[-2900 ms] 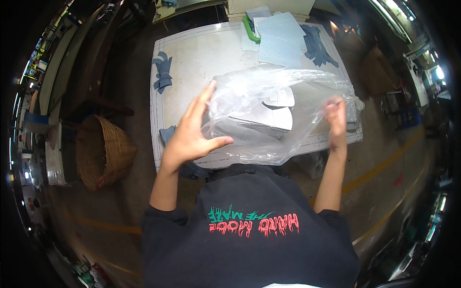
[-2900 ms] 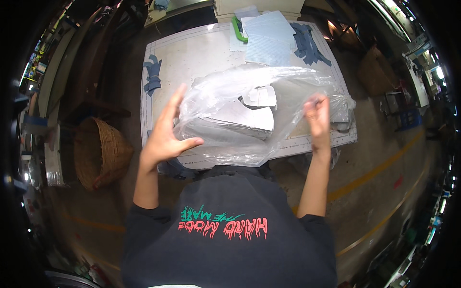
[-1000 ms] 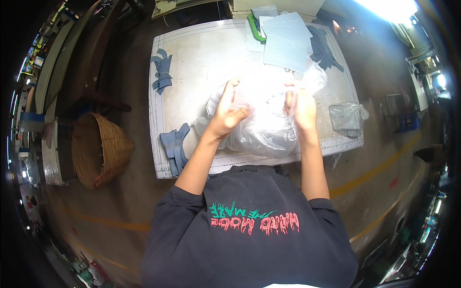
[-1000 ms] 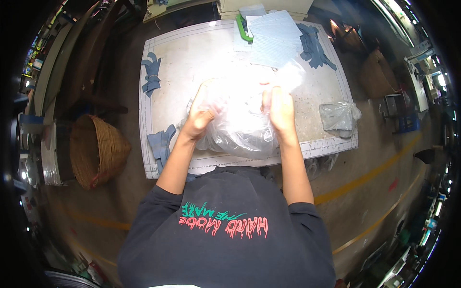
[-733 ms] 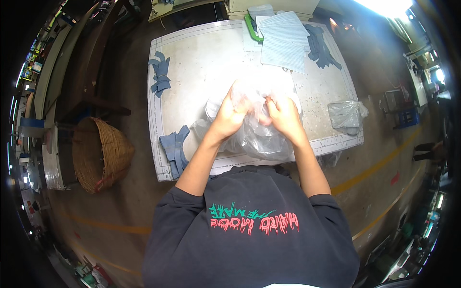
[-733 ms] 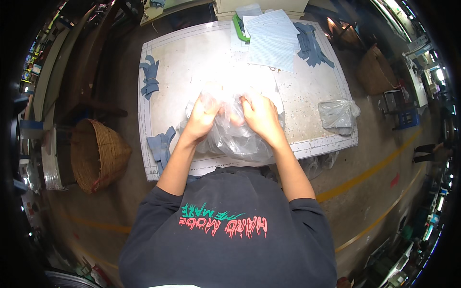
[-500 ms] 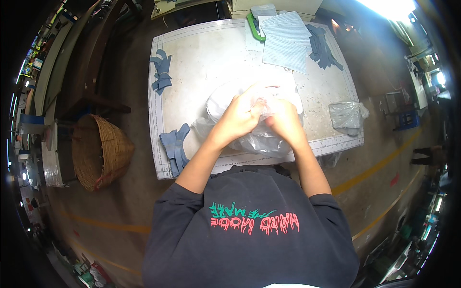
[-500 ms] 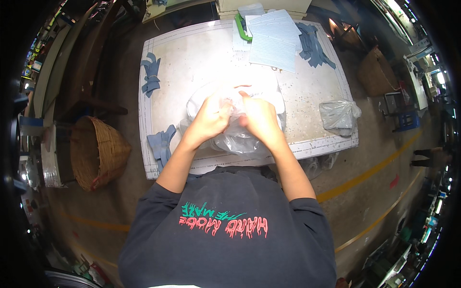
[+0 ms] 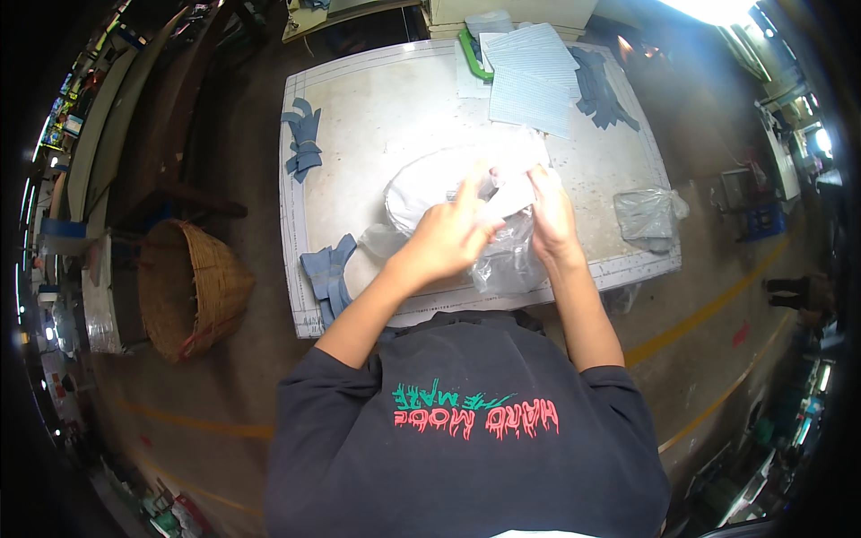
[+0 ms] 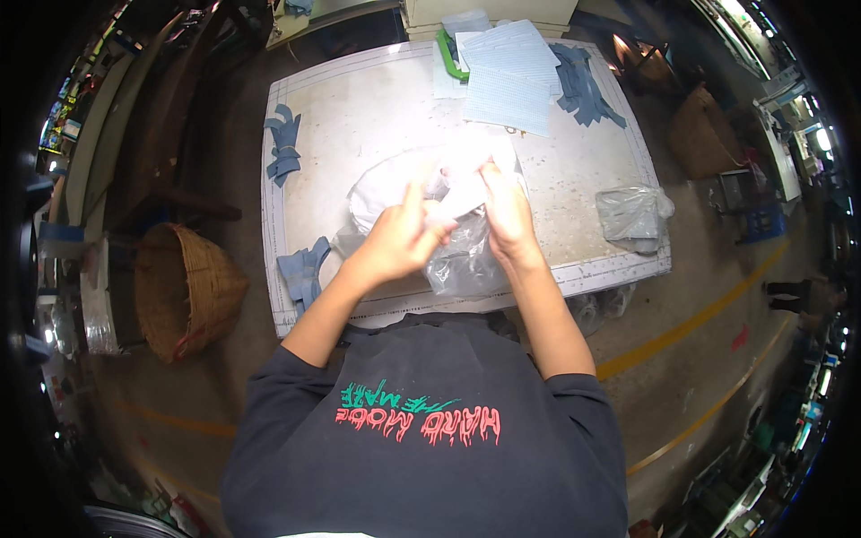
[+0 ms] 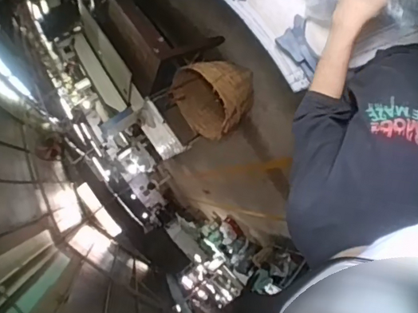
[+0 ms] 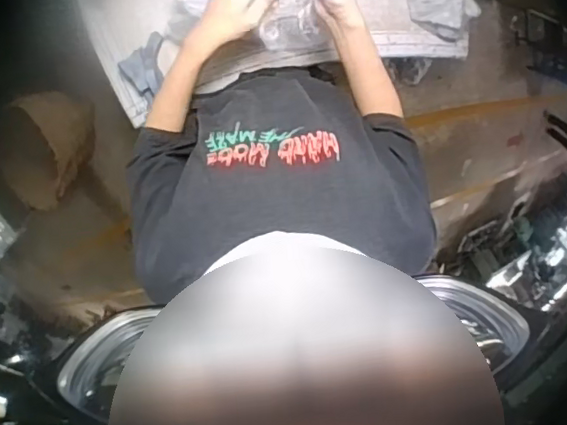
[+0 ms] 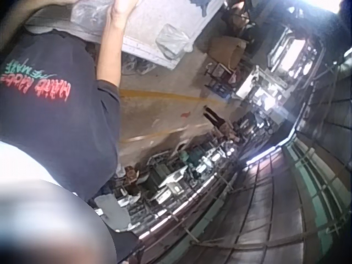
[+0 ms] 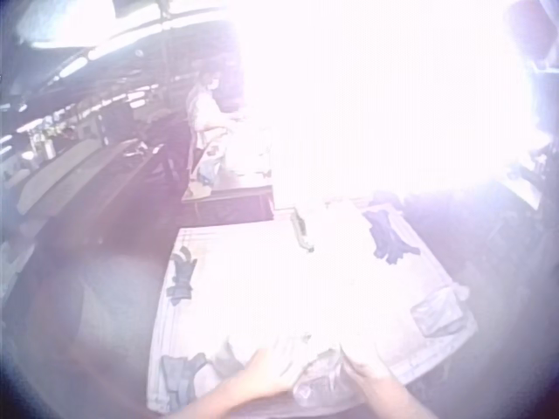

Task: The person picks up plastic bags and white foam pieces, then places the foam pieces into the bags and ties them closed. The person moves between tables and stacks the packed bags.

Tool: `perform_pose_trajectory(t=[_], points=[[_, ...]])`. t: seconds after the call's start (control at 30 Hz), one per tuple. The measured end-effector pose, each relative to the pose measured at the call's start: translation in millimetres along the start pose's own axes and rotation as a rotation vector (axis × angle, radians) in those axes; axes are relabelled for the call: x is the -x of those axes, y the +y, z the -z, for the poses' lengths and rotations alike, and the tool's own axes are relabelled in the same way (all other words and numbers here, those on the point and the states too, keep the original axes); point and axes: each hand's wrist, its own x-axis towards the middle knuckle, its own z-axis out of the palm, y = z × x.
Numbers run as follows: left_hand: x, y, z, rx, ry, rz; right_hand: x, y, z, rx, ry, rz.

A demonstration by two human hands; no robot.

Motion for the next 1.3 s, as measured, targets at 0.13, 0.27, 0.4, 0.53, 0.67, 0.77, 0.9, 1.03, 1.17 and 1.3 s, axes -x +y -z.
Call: perform_pose_trajectory(t=[0.13, 0.27, 0.4, 0.53, 0.67, 0.77, 0.9, 1.03, 1.17, 1.3], points=[[-3.3, -18.1, 18.2, 1.045, -0.066, 0.236, 3.6, -20.5, 5.7, 0.262, -0.290, 0.165], [-7.3, -16.1, 9.3, 0.689, -0.005, 0.121, 14.6, -33.6, -3.4, 1.200, -0.268, 0.596], [-13.2, -10.8, -0.8, 0.258, 0.207, 0.114, 21.7, -29.4, -12.1, 1.278, -0.127, 0.686], [-21.1, -12.1, -0.7, -0.223, 0.288, 0.261, 24.8, -25.5, -10.7, 1.354, -0.145, 0.794], [-19.9, -7.8, 14.1, 0.183, -0.028, 0.252, 27.4, -29.3, -11.0, 1.394, 0.151, 0.994], [-19.0, 2.1, 16.9, 0.620, 0.036, 0.226, 27.6, -31.6, -19.0, 1.378, 0.269, 0.984], [-41.7, -0.6, 17.7, 0.633, 0.192, 0.204, 25.1, -30.4, -26.6, 1.361, 0.214, 0.971], [-68.8, -25.6, 17.2, 0.166, 0.397, 0.327, 44.1, -24.0, -17.7, 1.417, 0.185, 0.805], [-79.5, -49.8, 15.2, -0.314, 0.496, 0.540, 91.3, -13.4, 10.8, 1.407, 0.046, 0.728], [-80.3, -54.3, 5.5, -0.495, 0.436, 0.496, 128.8, -8.5, 27.3, 1.313, -0.009, 0.635]])
